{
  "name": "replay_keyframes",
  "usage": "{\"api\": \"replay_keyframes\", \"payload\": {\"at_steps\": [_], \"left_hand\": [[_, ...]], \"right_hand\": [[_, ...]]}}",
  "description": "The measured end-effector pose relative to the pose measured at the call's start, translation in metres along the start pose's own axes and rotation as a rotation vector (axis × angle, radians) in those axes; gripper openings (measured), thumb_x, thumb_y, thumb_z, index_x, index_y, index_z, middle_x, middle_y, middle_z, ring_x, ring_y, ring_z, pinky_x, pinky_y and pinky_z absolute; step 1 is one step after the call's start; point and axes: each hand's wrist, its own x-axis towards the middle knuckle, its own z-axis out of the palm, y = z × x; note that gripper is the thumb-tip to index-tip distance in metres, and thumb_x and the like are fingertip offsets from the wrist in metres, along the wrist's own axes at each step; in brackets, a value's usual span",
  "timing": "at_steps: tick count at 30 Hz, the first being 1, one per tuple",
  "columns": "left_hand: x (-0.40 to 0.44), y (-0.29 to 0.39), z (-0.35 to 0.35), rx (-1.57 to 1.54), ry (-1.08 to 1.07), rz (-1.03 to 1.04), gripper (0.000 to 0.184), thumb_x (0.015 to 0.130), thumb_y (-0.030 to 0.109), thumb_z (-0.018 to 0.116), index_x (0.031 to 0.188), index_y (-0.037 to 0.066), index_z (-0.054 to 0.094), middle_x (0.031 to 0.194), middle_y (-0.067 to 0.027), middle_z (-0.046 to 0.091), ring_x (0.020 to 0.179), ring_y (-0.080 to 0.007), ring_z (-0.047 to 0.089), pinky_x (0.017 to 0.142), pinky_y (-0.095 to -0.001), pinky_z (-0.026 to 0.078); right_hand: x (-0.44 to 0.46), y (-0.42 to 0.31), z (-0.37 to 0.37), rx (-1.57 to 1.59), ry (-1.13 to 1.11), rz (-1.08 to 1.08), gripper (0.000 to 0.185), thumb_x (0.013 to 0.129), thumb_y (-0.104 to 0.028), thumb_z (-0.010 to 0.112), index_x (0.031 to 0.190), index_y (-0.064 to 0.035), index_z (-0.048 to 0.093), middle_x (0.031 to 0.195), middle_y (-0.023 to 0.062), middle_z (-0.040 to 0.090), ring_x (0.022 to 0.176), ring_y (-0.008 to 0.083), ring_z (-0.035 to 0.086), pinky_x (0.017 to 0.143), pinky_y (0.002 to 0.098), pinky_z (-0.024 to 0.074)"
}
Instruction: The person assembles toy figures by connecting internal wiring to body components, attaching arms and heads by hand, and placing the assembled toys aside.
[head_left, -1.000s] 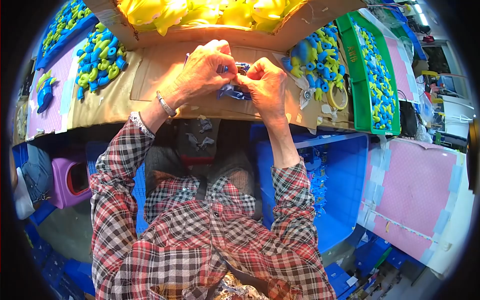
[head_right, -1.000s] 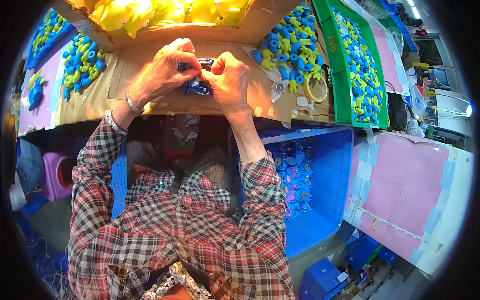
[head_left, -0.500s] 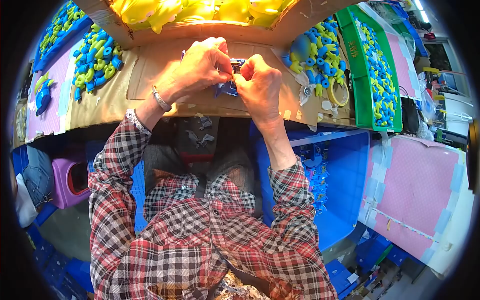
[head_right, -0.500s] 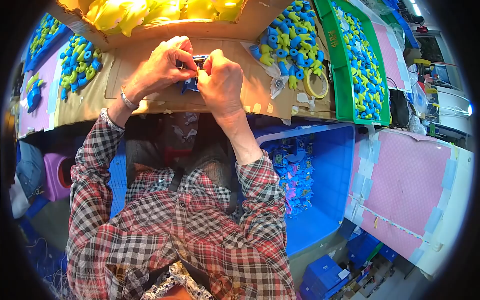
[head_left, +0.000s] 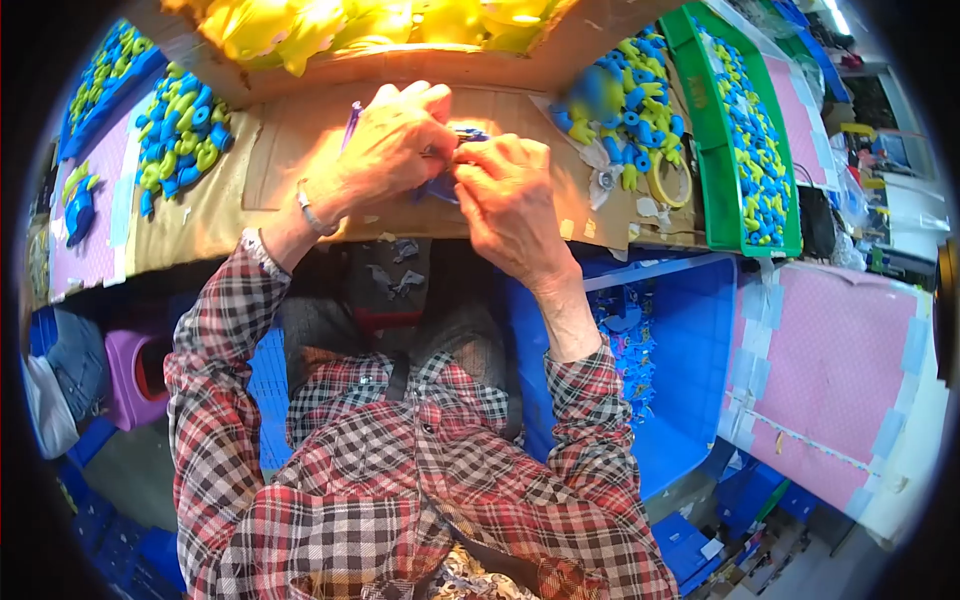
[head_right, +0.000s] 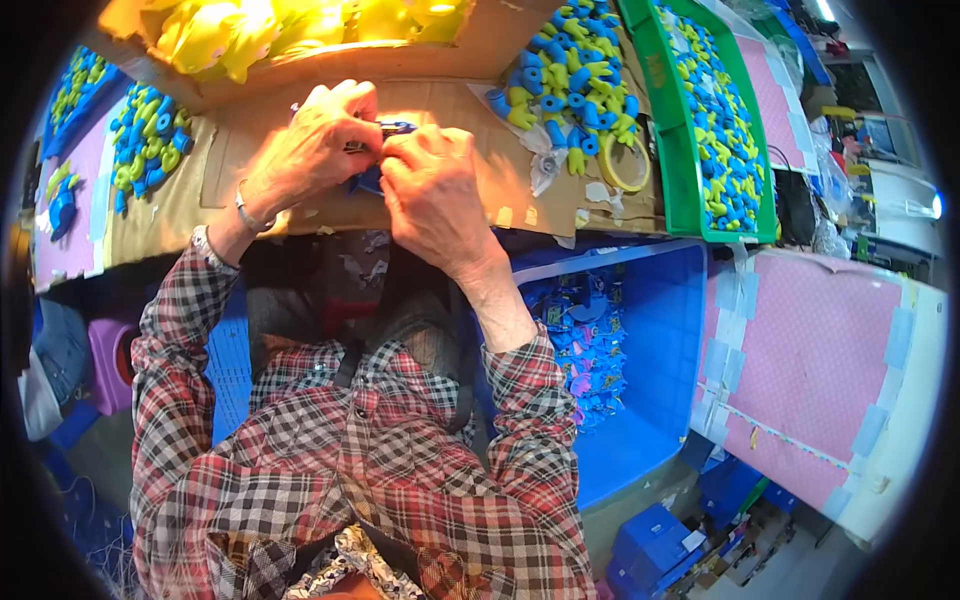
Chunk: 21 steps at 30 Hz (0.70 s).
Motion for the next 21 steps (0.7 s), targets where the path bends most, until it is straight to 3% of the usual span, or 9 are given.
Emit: {"api": "replay_keyframes", "payload": {"at_steps": [5, 6, 9, 10, 12, 15, 16, 19, 21], "left_hand": [[0.007, 0.004, -0.001, 0.008, -0.052, 0.009, 0.005, 0.071, 0.011, 0.075, 0.074, 0.012, 0.072, 0.088, -0.0047, 0.054, 0.093, -0.025, 0.056, 0.079, -0.041, 0.039], [0.009, 0.002, -0.003, -0.007, -0.077, 0.009, 0.008, 0.069, 0.008, 0.074, 0.076, 0.01, 0.073, 0.088, -0.0057, 0.054, 0.094, -0.0262, 0.057, 0.079, -0.0428, 0.042], [0.008, 0.001, -0.02, -0.182, -0.082, -0.072, 0.016, 0.067, 0.006, 0.076, 0.082, 0.004, 0.072, 0.092, -0.0094, 0.054, 0.093, -0.0283, 0.058, 0.083, -0.0422, 0.046], [0.008, -0.002, -0.025, -0.234, -0.128, -0.093, 0.017, 0.066, 0.004, 0.074, 0.082, 0.001, 0.07, 0.096, -0.0107, 0.056, 0.096, -0.0297, 0.06, 0.086, -0.0402, 0.049], [-0.003, -0.007, -0.027, -0.242, -0.05, -0.062, 0.017, 0.065, 0.003, 0.073, 0.081, 0.001, 0.069, 0.099, -0.01, 0.058, 0.099, -0.0299, 0.061, 0.087, -0.0381, 0.05], [-0.01, -0.005, -0.027, -0.213, -0.007, -0.053, 0.017, 0.065, 0.003, 0.073, 0.081, 0.005, 0.068, 0.104, -0.0076, 0.063, 0.108, -0.0302, 0.062, 0.094, -0.039, 0.048], [-0.013, -0.007, -0.022, -0.172, 0.024, -0.006, 0.016, 0.066, 0.003, 0.074, 0.081, 0.006, 0.068, 0.105, -0.0075, 0.063, 0.109, -0.0302, 0.062, 0.095, -0.0405, 0.048], [-0.024, -0.013, -0.013, -0.082, 0.046, 0.081, 0.015, 0.071, 0.004, 0.075, 0.084, 0.008, 0.069, 0.108, -0.0084, 0.065, 0.113, -0.0312, 0.061, 0.1, -0.0473, 0.044], [-0.029, -0.02, -0.014, -0.118, 0.027, 0.101, 0.015, 0.073, 0.004, 0.072, 0.088, 0.008, 0.071, 0.111, -0.0084, 0.066, 0.113, -0.0319, 0.061, 0.102, -0.0465, 0.043]], "right_hand": [[0.001, 0.001, -0.003, -0.016, -0.04, -0.011, 0.014, 0.085, -0.018, 0.07, 0.091, -0.0048, 0.07, 0.112, 0.007, 0.068, 0.112, 0.0278, 0.059, 0.1, 0.0467, 0.0379], [0.0, -0.002, -0.004, -0.014, -0.025, -0.006, 0.012, 0.084, -0.013, 0.07, 0.093, -0.0046, 0.072, 0.111, 0.0078, 0.069, 0.109, 0.0282, 0.061, 0.098, 0.0456, 0.0432], [-0.015, 0.016, -0.003, 0.279, 0.265, 0.145, 0.012, 0.086, -0.006, 0.07, 0.097, -0.0034, 0.075, 0.107, 0.0097, 0.071, 0.104, 0.0282, 0.065, 0.093, 0.0416, 0.0507], [-0.02, 0.029, -0.01, 0.294, 0.398, 0.208, 0.008, 0.087, -0.006, 0.073, 0.094, -0.0046, 0.075, 0.098, 0.0112, 0.075, 0.095, 0.0298, 0.068, 0.084, 0.0403, 0.0534], [-0.024, 0.046, -0.029, 0.287, 0.557, 0.468, 0.013, 0.084, -0.004, 0.075, 0.097, -0.0031, 0.075, 0.098, 0.0114, 0.074, 0.09, 0.0286, 0.069, 0.082, 0.0408, 0.0546], [-0.032, 0.083, -0.034, 0.007, 0.458, 0.505, 0.017, 0.084, -0.004, 0.077, 0.1, -0.0029, 0.074, 0.098, 0.0105, 0.072, 0.09, 0.0288, 0.068, 0.082, 0.0415, 0.0546], [-0.028, 0.091, -0.029, -0.104, 0.439, 0.4, 0.021, 0.079, -0.004, 0.079, 0.099, -0.0067, 0.077, 0.096, 0.0071, 0.07, 0.086, 0.0242, 0.067, 0.076, 0.0372, 0.0508], [-0.016, 0.101, -0.014, -0.474, 0.249, 0.289, 0.027, 0.071, -0.006, 0.082, 0.097, -0.0104, 0.076, 0.098, 0.0061, 0.067, 0.093, 0.0274, 0.063, 0.079, 0.0415, 0.0467], [-0.011, 0.113, -0.007, -0.478, 0.222, 0.232, 0.029, 0.069, -0.007, 0.081, 0.096, -0.0124, 0.073, 0.099, 0.0059, 0.064, 0.1, 0.0288, 0.06, 0.082, 0.044, 0.0427]]}}
